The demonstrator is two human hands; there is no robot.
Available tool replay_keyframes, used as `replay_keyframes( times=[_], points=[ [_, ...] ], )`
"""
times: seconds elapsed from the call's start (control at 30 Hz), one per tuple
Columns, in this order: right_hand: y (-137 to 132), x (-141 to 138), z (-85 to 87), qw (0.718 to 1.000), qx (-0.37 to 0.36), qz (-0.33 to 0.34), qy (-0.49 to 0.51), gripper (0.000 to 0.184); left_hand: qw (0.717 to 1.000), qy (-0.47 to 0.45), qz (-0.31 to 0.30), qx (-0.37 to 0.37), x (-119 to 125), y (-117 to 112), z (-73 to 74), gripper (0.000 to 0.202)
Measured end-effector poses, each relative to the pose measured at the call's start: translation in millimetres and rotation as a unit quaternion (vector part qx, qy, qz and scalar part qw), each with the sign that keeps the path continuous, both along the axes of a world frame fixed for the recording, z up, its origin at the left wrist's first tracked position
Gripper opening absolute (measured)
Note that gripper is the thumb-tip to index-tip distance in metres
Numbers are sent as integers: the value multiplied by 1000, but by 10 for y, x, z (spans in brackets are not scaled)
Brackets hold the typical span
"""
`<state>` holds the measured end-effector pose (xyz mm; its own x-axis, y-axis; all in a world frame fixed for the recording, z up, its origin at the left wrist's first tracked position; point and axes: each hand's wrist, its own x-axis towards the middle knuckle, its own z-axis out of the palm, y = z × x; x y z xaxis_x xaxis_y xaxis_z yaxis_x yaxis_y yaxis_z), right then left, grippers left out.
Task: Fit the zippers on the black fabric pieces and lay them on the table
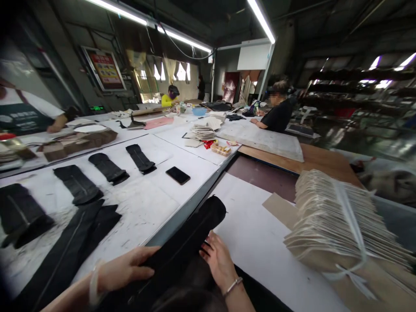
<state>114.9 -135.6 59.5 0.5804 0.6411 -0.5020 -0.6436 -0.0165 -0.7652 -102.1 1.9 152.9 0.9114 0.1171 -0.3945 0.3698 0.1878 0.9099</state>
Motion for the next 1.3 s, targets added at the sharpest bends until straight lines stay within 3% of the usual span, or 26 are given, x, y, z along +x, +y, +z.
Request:
replay_keyframes(
  times=[0.07, 0.13, 0.27, 0.33, 0.43, 0.53, 0.67, 0.77, 0.83, 0.93, 1.0, 1.07, 1.17, 1.3],
  points=[
    [75, -95, 31, 998, 30, 24, 52, 43, 996, 19, -27, 80, -232, -49, 159, 45],
    [161, -248, 98, 990, 66, 27, 122, 38, 988, 53, -9, 145, -466, -97, 250, 47],
    [303, -697, 268, 960, 115, 26, 256, 36, 963, 107, 131, 212, -768, -228, 226, 53],
    [343, -953, 344, 951, 131, 64, 272, 35, 938, 106, 207, 259, -766, -302, 155, 53],
    [357, -1255, 418, 936, 152, 147, 280, 34, 897, 83, 298, 315, -629, -389, 45, 37],
    [323, -1354, 412, 932, 157, 196, 260, 39, 871, 57, 362, 328, -500, -441, -40, 19],
    [243, -1140, 341, 948, 151, 228, 165, 49, 869, 36, 383, 310, -466, -485, -131, 18],
    [219, -810, 353, 969, 142, 199, 23, 58, 880, 27, 376, 290, -463, -500, -189, 19],
    [237, -591, 422, 969, 135, 181, -100, 67, 887, 19, 366, 281, -439, -505, -220, 20],
    [296, -376, 604, 915, 128, 235, -301, 65, 898, 18, 351, 265, -388, -518, -251, 21],
    [343, -331, 735, 860, 125, 285, -405, 49, 906, 23, 340, 252, -365, -533, -258, 17],
    [390, -346, 836, 822, 122, 316, -458, 31, 909, 26, 343, 233, -356, -553, -257, 13],
    [451, -405, 902, 801, 122, 345, -473, 11, 906, 28, 368, 208, -359, -584, -256, 19],
    [499, -452, 904, 787, 130, 361, -482, 13, 896, 33, 380, 226, -363, -608, -267, 12]
  ],
)
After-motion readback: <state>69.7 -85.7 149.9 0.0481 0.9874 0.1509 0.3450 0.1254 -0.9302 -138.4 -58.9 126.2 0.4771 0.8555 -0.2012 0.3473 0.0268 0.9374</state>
